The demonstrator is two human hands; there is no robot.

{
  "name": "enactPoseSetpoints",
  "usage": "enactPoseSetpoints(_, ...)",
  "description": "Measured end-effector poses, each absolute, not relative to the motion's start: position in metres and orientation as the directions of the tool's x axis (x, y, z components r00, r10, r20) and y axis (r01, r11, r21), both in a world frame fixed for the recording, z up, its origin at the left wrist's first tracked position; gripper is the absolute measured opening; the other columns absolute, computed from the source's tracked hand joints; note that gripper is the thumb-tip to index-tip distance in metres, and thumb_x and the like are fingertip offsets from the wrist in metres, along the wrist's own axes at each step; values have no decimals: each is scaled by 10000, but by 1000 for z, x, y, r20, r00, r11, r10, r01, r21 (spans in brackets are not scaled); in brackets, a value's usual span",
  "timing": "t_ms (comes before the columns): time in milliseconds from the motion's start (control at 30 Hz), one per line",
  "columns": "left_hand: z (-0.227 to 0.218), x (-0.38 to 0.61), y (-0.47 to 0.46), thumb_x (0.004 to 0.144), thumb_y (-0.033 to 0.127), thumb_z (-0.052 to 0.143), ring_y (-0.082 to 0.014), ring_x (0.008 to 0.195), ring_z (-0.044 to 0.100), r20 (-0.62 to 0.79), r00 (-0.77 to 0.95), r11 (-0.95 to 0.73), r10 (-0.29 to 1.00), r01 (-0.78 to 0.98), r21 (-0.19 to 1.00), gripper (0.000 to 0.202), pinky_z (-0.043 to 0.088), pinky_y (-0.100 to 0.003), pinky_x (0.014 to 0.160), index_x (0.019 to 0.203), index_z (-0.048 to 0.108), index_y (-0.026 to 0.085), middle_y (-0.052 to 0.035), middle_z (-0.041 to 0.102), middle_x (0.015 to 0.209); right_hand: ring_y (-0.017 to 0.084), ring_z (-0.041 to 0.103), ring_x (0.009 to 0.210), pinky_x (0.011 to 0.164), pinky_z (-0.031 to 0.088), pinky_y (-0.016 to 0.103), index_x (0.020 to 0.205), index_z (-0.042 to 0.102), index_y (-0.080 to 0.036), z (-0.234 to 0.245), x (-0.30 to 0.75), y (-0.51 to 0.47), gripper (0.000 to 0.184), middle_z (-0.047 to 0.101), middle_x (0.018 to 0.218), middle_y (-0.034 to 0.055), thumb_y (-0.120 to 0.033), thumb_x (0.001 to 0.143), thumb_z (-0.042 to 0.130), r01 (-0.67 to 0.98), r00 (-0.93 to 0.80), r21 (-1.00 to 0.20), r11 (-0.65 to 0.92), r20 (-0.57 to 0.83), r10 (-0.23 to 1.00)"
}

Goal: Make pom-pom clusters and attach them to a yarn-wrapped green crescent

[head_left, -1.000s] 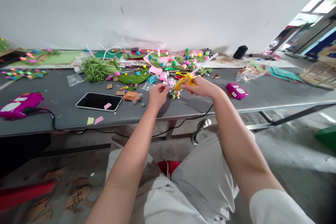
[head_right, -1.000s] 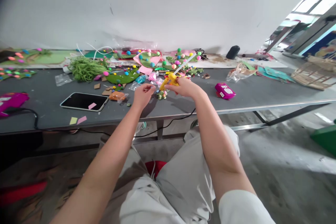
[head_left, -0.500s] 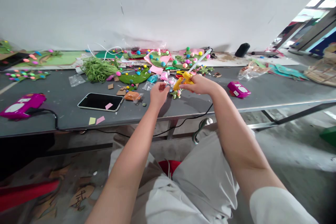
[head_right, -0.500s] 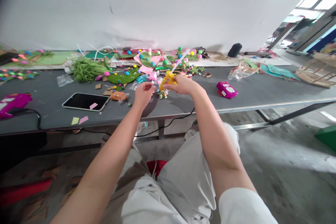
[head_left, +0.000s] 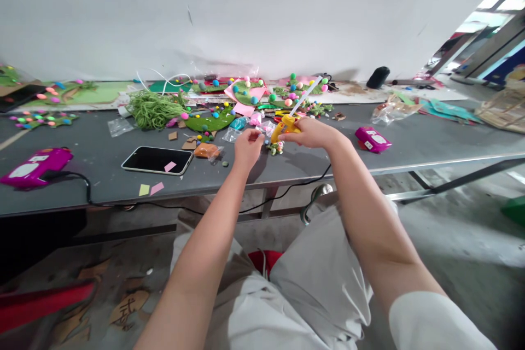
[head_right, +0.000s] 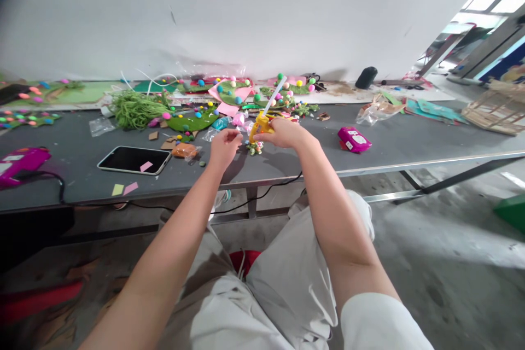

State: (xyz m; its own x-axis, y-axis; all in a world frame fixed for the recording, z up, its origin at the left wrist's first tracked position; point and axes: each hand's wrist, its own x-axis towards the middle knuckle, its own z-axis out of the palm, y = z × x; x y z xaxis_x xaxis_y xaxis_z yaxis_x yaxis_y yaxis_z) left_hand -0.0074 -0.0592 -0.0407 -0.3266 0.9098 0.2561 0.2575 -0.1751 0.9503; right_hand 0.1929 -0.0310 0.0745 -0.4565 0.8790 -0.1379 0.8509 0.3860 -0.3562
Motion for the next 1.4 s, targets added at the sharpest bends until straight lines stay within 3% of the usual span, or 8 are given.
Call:
enactPoseSetpoints(200,-41,-8,-60,828,217,685,-186,779,689,273,-307,-186,912,284,941,74,550,-317,773,888,722,195,-39,754,859,219,598,751,634,375,328,693,565,-206,78,192,-33,522,643,725,77,-677,888,675,861,-454,-310,403,-113,884)
enactPoseSetpoints(400,-43,-9,-59,835,238,685,-181,745,678,284,-291,-193,914,306,932,107,551,-322,767,911,747,196,-47,776,897,257,632,884,690,401,342,640,547,-214,88,193,-42,506,703,777,100,-618,901,704,858,-428,-364,362,-118,896)
enactPoseSetpoints(733,-43,-9,-59,860,260,667,-205,785,703,293,-262,-198,919,337,921,159,557,-339,792,959,774,199,-62,786,934,200,601,701,636,415,354,693,644,-198,96,198,-47,466,716,796,99,-605,915,688,866,-402,-381,324,-144,904)
enactPoseSetpoints(933,-42,-7,-61,868,242,663,-191,774,705,315,-240,-218,918,360,907,184,555,-325,788,1019,760,200,-67,790,998,166,579,601,582,436,354,781,688,-189,107,215,-55,474,700,782,93,-645,909,681,805,-360,-534,259,-92,928)
enactPoseSetpoints(1167,-42,-8,-64,855,265,713,-176,736,617,362,-178,-244,915,471,848,107,519,-340,799,909,791,216,-55,748,961,127,508,531,541,428,336,813,694,-177,86,241,-53,413,718,811,84,-572,930,678,713,-243,-680,168,-15,970)
enactPoseSetpoints(1400,-47,-9,-60,846,290,726,-201,821,598,366,-93,-252,926,570,782,126,479,-340,769,888,844,273,-54,669,971,114,472,489,522,421,314,853,687,-164,73,265,-52,396,686,715,62,-555,898,732,708,-119,-703,73,-16,993)
